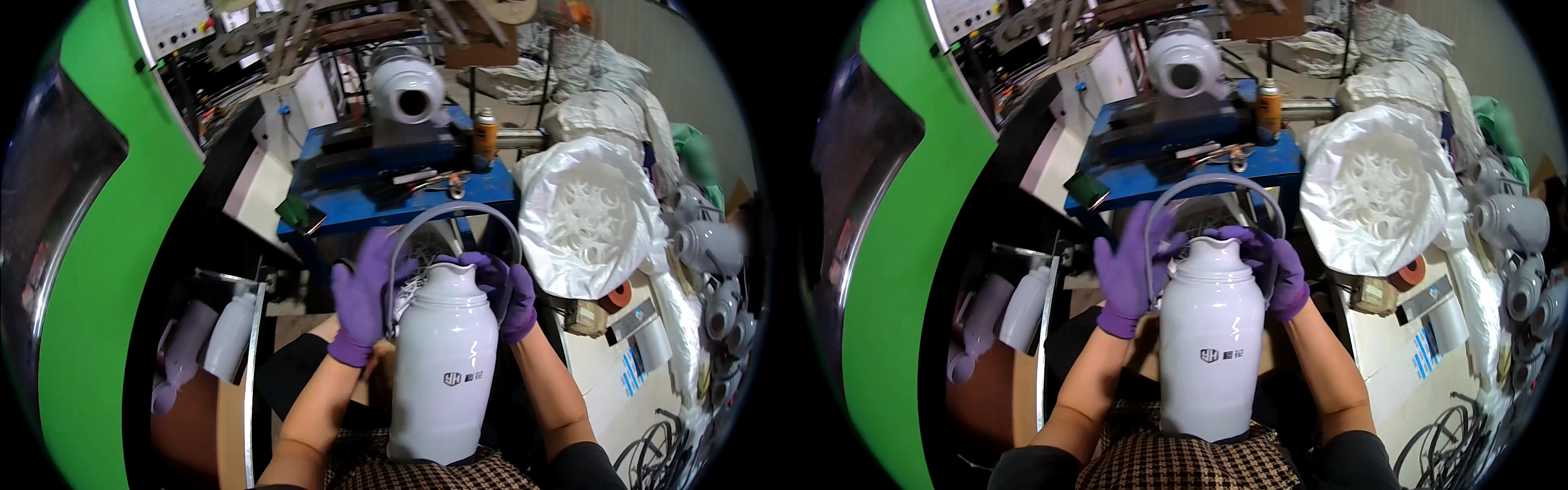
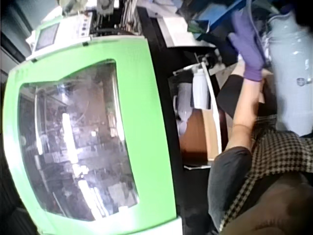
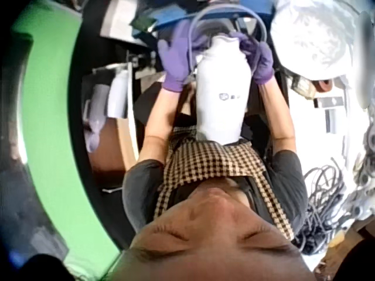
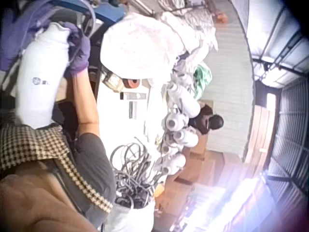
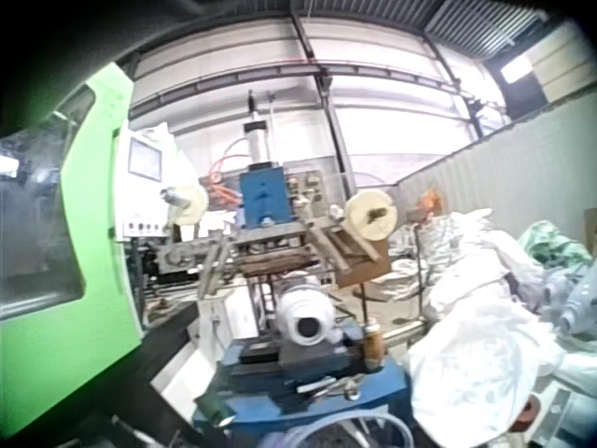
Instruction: The person assembles white plastic sprayers by attaching grey handles and nozzles to the bottles. They repeatedly pick up bottles, attach components, and place the finished units on a nearby table.
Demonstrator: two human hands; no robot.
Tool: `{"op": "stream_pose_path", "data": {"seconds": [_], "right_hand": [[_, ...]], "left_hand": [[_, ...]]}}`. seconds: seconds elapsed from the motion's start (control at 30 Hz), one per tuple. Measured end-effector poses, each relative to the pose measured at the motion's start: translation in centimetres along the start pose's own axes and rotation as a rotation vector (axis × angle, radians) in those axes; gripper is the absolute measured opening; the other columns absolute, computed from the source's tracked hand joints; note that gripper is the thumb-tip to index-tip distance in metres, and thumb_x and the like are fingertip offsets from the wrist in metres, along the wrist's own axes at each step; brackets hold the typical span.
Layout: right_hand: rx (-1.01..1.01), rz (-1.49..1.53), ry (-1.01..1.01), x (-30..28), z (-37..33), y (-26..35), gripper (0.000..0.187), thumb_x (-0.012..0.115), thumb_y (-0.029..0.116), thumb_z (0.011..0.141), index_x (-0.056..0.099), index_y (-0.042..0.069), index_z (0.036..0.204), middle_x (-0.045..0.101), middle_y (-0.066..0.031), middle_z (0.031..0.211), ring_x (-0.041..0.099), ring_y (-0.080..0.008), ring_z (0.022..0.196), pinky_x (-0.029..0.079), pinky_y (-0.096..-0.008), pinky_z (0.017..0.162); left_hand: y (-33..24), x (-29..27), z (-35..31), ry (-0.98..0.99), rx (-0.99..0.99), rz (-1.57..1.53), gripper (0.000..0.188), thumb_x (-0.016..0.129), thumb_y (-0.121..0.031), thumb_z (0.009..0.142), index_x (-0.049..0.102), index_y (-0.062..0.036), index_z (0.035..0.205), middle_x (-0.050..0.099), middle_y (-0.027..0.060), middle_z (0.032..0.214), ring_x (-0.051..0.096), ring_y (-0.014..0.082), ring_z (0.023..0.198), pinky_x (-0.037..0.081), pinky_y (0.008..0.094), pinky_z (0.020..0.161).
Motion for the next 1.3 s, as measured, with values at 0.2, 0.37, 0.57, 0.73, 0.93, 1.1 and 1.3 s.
{"op": "stream_pose_path", "data": {"seconds": [0.2, 0.37, 0.57, 0.73, 0.93, 1.1, 1.3], "right_hand": [[-0.031, 0.182, 0.032, -1.1, -0.1, -1.3, 0.089, 0.04, 0.072, 0.097, 0.049, -0.003, 0.144, 0.054, -0.0238, 0.146, 0.056, -0.0338, 0.132, 0.045, -0.0453, 0.111], [0.052, 0.337, 0.04, -0.1, 1.2, -2.1, 0.092, 0.031, 0.077, 0.097, 0.052, 0.0, 0.144, 0.054, -0.0265, 0.146, 0.056, -0.0399, 0.132, 0.042, -0.0506, 0.115], [0.084, 0.384, 0.024, -0.3, 1.5, -3.1, 0.093, 0.033, 0.083, 0.093, 0.061, 0.006, 0.137, 0.048, -0.0296, 0.15, 0.048, -0.0423, 0.139, 0.035, -0.0549, 0.119], [0.099, 0.416, 0.095, 0.8, 2.4, -3.9, 0.081, 0.035, 0.076, 0.097, 0.065, 0.008, 0.13, 0.053, -0.0278, 0.146, 0.053, -0.0401, 0.134, 0.037, -0.0531, 0.117], [0.161, 0.302, -0.022, -1.4, 2.0, -4.2, 0.074, 0.037, 0.063, 0.102, 0.062, -0.001, 0.13, 0.059, -0.0203, 0.141, 0.059, -0.0314, 0.128, 0.042, -0.0453, 0.113], [0.114, -0.234, 0.046, -0.2, 2.2, -1.2, 0.048, 0.069, 0.034, 0.096, 0.062, 0.0, 0.129, 0.063, -0.0172, 0.136, 0.062, -0.0264, 0.12, 0.049, -0.0387, 0.102], [0.147, -0.676, -0.507, -1.1, -5.3, 10.4, 0.06, 0.07, 0.021, 0.094, 0.05, 0.0, 0.146, 0.061, -0.0063, 0.129, 0.057, -0.0127, 0.112, 0.046, -0.029, 0.102]], "left_hand": [[-3.3, 1.4, 0.2, 0.278, 0.067, -0.426, 0.033, 0.039, -0.021, 0.108, 0.061, -0.0041, 0.09, 0.06, 0.0162, 0.126, 0.05, 0.0289, 0.133, 0.032, 0.0439, 0.12], [-4.4, 0.8, -0.9, 0.099, -0.086, -0.545, 0.041, 0.038, -0.024, 0.11, 0.049, -0.0074, 0.074, 0.062, 0.0138, 0.116, 0.055, 0.0283, 0.125, 0.041, 0.0396, 0.109], [-6.9, 1.2, -1.5, 0.001, 0.028, 0.217, 0.015, 0.058, -0.006, 0.095, 0.059, -0.0016, 0.109, 0.063, 0.0115, 0.113, 0.062, 0.0177, 0.101, 0.046, 0.0231, 0.068], [-10.8, 3.6, -5.4, 0.487, 0.795, 0.563, 0.032, 0.056, -0.032, 0.099, 0.068, -0.0153, 0.123, 0.065, 0.0046, 0.135, 0.057, 0.0291, 0.133, 0.023, 0.0585, 0.121], [-9.5, 3.5, -2.4, 0.234, 0.552, 0.43, 0.041, 0.056, -0.031, 0.103, 0.06, -0.0092, 0.137, 0.06, 0.0127, 0.142, 0.057, 0.0313, 0.131, 0.027, 0.0521, 0.121], [-8.3, 2.0, -1.6, 0.053, -0.029, 0.059, 0.041, 0.057, -0.024, 0.101, 0.058, -0.0036, 0.137, 0.058, 0.0143, 0.137, 0.052, 0.0279, 0.131, 0.037, 0.04, 0.113], [-6.4, -0.9, -10.5, 0.004, 0.534, 0.8, 0.027, 0.064, -0.011, 0.094, 0.069, -0.0054, 0.121, 0.07, 0.0099, 0.103, 0.067, 0.0273, 0.099, 0.054, 0.0418, 0.092]]}}
Point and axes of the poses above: each hand's wrist, its own z-axis towards the middle knuckle, its own x-axis out of the palm, y = z × x, the point moved 4 cm from there along z, towards the middle knuckle
